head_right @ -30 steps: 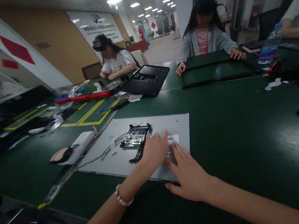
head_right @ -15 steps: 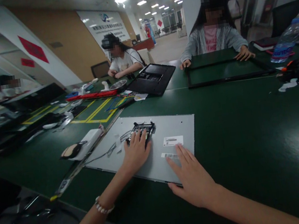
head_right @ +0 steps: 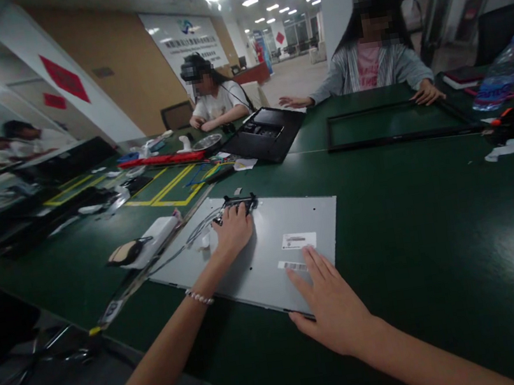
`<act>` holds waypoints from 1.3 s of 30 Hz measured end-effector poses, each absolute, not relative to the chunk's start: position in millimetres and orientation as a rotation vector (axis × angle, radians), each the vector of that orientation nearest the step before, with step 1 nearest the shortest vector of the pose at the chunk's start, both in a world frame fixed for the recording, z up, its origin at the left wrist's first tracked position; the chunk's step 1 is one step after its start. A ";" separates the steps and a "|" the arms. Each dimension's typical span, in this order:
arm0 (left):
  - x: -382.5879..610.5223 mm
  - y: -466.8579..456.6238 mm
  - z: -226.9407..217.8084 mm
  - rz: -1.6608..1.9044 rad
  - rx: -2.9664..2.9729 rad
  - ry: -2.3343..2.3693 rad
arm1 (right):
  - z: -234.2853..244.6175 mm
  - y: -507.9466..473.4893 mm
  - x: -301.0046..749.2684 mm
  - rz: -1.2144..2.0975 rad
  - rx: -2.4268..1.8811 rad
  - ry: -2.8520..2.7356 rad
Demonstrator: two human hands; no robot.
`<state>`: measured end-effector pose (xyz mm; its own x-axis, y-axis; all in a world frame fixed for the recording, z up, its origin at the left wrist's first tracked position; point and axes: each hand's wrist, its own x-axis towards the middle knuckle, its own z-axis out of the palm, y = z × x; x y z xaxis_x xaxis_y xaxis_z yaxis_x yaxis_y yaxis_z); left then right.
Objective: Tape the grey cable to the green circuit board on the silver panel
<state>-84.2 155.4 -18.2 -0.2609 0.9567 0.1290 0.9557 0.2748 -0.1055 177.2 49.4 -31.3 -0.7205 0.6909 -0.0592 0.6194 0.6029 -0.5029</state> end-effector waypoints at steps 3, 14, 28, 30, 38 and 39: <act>-78.5 149.2 -5.9 0.012 -1.838 -2.400 | -30.9 49.2 177.6 0.780 -1.111 -2.679; -151.5 66.0 25.6 0.350 -1.735 -2.315 | -29.0 50.1 177.6 0.792 -1.104 -2.698; -195.2 87.6 32.4 0.274 -2.070 -2.257 | -30.1 47.8 176.6 0.766 -1.143 -2.693; -195.6 87.1 25.7 0.321 -2.087 -2.246 | -30.1 48.1 176.3 0.767 -1.147 -2.696; -194.2 106.0 49.2 0.130 -1.727 -2.218 | -28.4 49.1 176.2 0.832 -1.170 -2.688; -194.6 114.4 55.5 0.028 -1.690 -2.162 | -28.8 49.2 176.1 0.836 -1.169 -2.687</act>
<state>-194.6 114.4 55.5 -0.1931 0.9366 0.2925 0.9286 0.2707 -0.2539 176.1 49.2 -28.8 -0.7020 0.7007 -0.1273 0.6492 0.5561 -0.5189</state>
